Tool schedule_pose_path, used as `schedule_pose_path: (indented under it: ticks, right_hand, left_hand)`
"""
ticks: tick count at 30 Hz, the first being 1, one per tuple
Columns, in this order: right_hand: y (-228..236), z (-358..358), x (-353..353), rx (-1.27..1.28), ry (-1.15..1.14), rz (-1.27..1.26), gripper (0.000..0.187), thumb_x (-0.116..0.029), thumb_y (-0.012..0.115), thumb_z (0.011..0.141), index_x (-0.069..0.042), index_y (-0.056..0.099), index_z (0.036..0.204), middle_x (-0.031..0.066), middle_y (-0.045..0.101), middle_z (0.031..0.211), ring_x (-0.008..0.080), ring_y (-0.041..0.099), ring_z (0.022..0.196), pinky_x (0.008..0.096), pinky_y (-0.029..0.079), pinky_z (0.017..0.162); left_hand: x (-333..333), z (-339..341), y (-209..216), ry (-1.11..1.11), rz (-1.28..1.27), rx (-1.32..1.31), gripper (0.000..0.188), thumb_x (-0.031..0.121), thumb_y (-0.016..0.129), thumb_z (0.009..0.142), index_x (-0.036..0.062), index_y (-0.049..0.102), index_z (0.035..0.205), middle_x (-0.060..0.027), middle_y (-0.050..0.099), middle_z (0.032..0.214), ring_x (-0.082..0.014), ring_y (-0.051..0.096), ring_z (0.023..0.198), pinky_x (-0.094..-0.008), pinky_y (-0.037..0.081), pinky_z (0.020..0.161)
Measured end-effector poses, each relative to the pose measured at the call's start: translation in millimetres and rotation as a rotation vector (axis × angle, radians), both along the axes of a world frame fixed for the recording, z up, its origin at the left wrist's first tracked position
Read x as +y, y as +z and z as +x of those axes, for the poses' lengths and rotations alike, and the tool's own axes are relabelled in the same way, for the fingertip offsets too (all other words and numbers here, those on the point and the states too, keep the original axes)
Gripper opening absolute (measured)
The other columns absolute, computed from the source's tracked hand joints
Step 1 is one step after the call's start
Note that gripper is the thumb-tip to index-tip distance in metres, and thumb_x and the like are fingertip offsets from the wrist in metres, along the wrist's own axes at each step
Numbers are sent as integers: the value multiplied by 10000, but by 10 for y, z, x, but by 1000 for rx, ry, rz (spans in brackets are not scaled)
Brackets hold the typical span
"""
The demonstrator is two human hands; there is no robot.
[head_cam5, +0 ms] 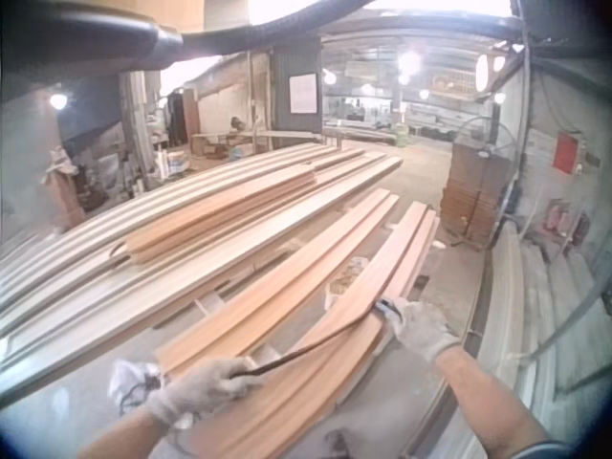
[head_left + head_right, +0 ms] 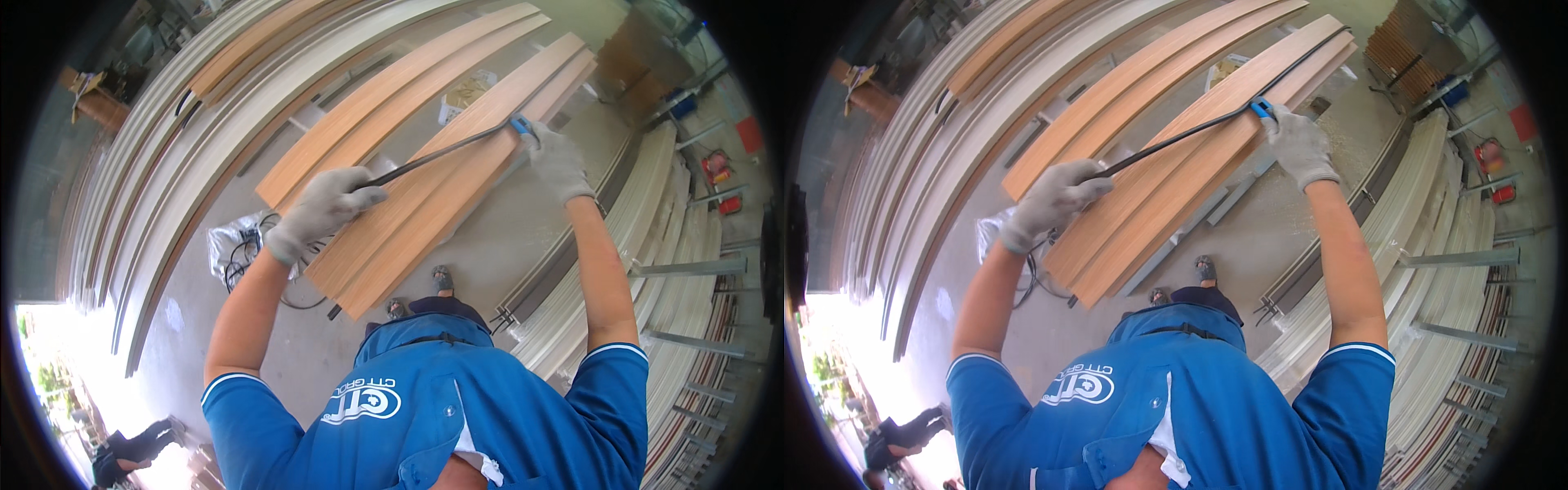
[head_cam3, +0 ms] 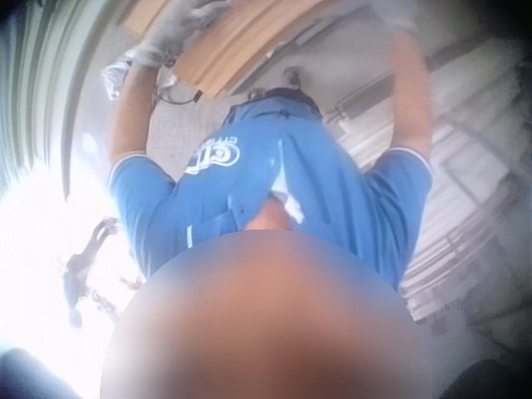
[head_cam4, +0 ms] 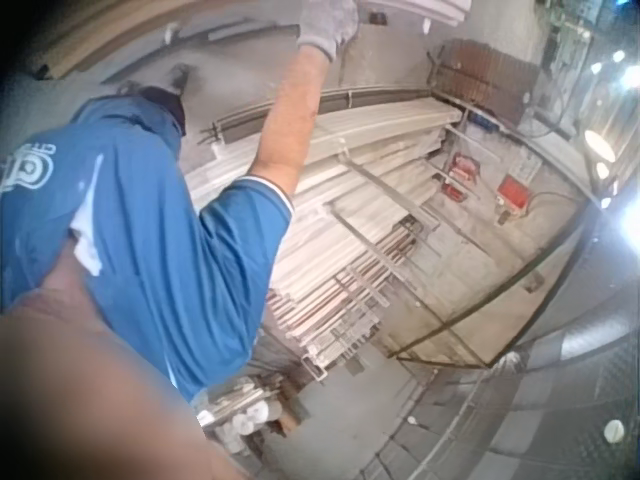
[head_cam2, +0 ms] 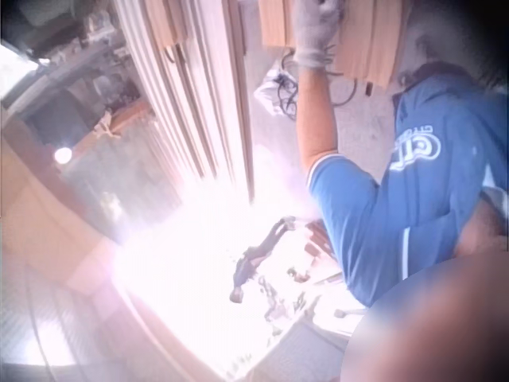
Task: The person uses a caulking gun to apply a black sealant strip into a groove on several wooden planks. They handle each plank individually, apply the sealant, and place the planks back on a stack.
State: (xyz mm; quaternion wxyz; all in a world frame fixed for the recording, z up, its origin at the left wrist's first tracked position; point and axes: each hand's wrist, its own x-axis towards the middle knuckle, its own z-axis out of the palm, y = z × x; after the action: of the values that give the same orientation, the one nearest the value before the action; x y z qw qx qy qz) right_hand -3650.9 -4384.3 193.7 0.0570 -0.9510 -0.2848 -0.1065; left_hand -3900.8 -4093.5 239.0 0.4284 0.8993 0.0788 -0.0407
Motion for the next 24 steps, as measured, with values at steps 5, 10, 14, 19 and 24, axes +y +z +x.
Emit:
schedule_pose_path:
  ticks: [5, 10, 14, 19, 24]
  right_hand:
    - [24, 5, -18, 25, 15, 42, 368, -409, 514, 1022, -123, 667, 1197, 232, 719, 915, 435, 701, 851, 542, 566, 733]
    - [45, -24, -31, 36, 12, 62, 365, -411, 519, 1020, -137, 670, 1207, 226, 721, 941, 435, 697, 876, 538, 562, 748]
    - [58, -26, -15, 30, 20, 50, 370, -414, 526, 1014, -136, 673, 1207, 228, 721, 954, 435, 692, 910, 531, 555, 789]
    - [74, -30, 6, 16, -10, -14, 383, -422, 517, 1012, -127, 658, 1213, 210, 727, 974, 417, 699, 916, 524, 554, 806]
    - [79, -44, 34, 18, -26, -25, 327, -403, 531, 1002, -109, 651, 1083, 197, 730, 960, 406, 706, 907, 532, 553, 798]
  left_hand:
    - [-153, -1037, 396, 187, -302, 83, 277, 266, 674, 968, -11, 661, 956, -42, 620, 721, -89, 566, 618, -251, 460, 571]
    - [-574, -1492, 132, 440, -530, 208, 322, 286, 619, 1023, -13, 651, 907, -19, 597, 648, -85, 539, 551, -232, 449, 521]
    - [-664, -1610, -216, 517, -731, 234, 337, 288, 634, 1021, -9, 644, 862, -34, 599, 635, -78, 506, 511, -218, 403, 470]
    - [-464, -1713, -408, 606, -604, 170, 399, 353, 723, 955, -32, 628, 999, -40, 604, 661, -74, 505, 505, -208, 375, 433]
    - [-411, -1645, -584, 656, -536, -79, 651, 493, 745, 904, -30, 573, 1252, -55, 628, 849, -67, 496, 508, -207, 370, 417]
